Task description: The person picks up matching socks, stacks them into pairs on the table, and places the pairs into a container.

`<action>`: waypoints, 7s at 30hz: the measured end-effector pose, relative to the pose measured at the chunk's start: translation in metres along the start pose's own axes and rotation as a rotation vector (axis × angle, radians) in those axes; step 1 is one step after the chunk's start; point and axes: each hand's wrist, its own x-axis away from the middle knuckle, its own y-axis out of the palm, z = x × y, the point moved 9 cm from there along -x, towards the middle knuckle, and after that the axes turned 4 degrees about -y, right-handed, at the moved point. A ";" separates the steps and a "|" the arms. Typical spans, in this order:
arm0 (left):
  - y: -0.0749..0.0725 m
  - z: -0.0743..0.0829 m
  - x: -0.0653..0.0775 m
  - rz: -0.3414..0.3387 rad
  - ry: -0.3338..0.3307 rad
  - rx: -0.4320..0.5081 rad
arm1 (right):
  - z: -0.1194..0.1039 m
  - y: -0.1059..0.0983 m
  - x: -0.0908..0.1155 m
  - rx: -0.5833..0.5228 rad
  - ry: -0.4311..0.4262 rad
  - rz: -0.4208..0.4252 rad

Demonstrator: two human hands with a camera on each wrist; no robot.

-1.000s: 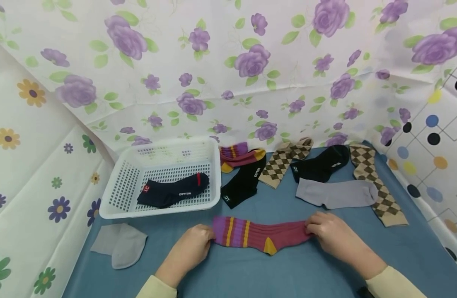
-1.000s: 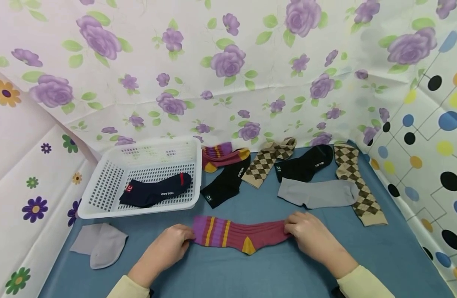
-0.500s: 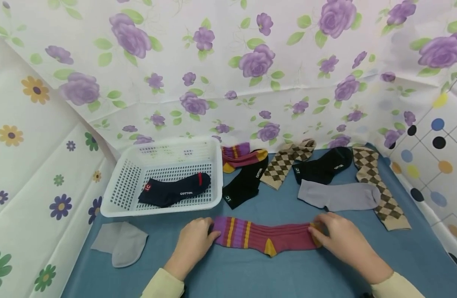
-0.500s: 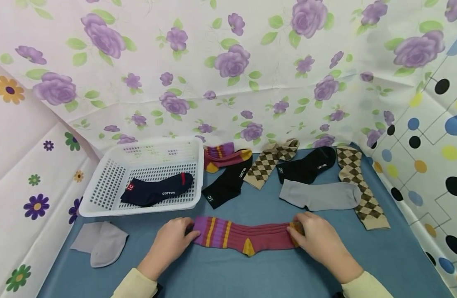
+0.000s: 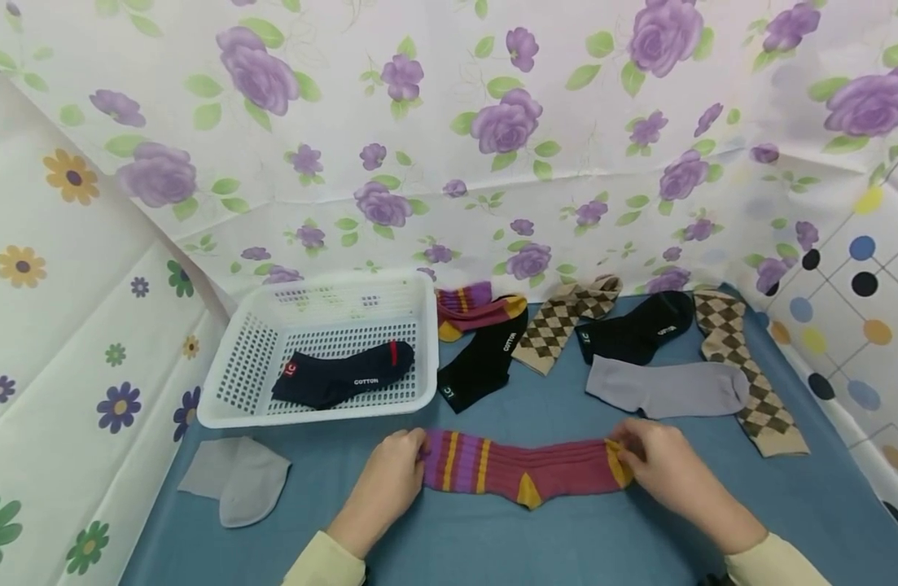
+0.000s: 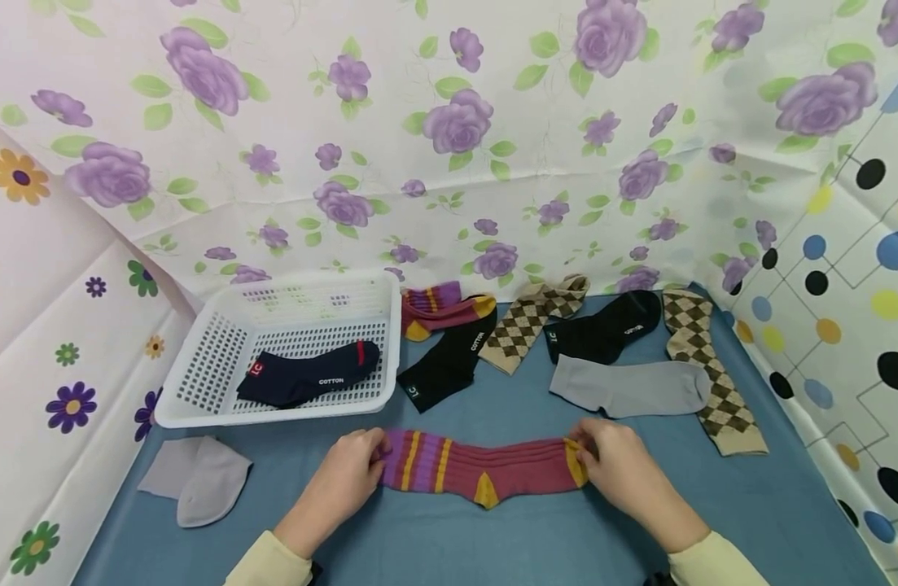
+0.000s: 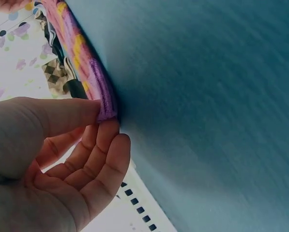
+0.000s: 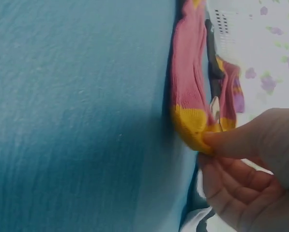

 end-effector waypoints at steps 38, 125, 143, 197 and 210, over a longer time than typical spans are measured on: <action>0.019 -0.001 -0.001 -0.093 -0.154 0.074 | -0.048 0.029 0.011 0.293 -0.112 0.095; 0.002 -0.020 0.001 0.000 -0.208 -0.024 | -0.136 0.054 -0.244 0.448 -0.284 -0.198; 0.005 -0.022 0.000 -0.012 -0.237 -0.016 | -0.138 0.041 -0.250 0.214 -0.251 -0.076; -0.037 0.046 -0.006 0.043 -0.013 0.115 | -0.175 -0.074 -0.078 -0.246 -0.674 0.013; -0.039 0.105 -0.028 0.042 0.349 0.171 | -0.204 -0.065 -0.040 0.022 -0.934 0.045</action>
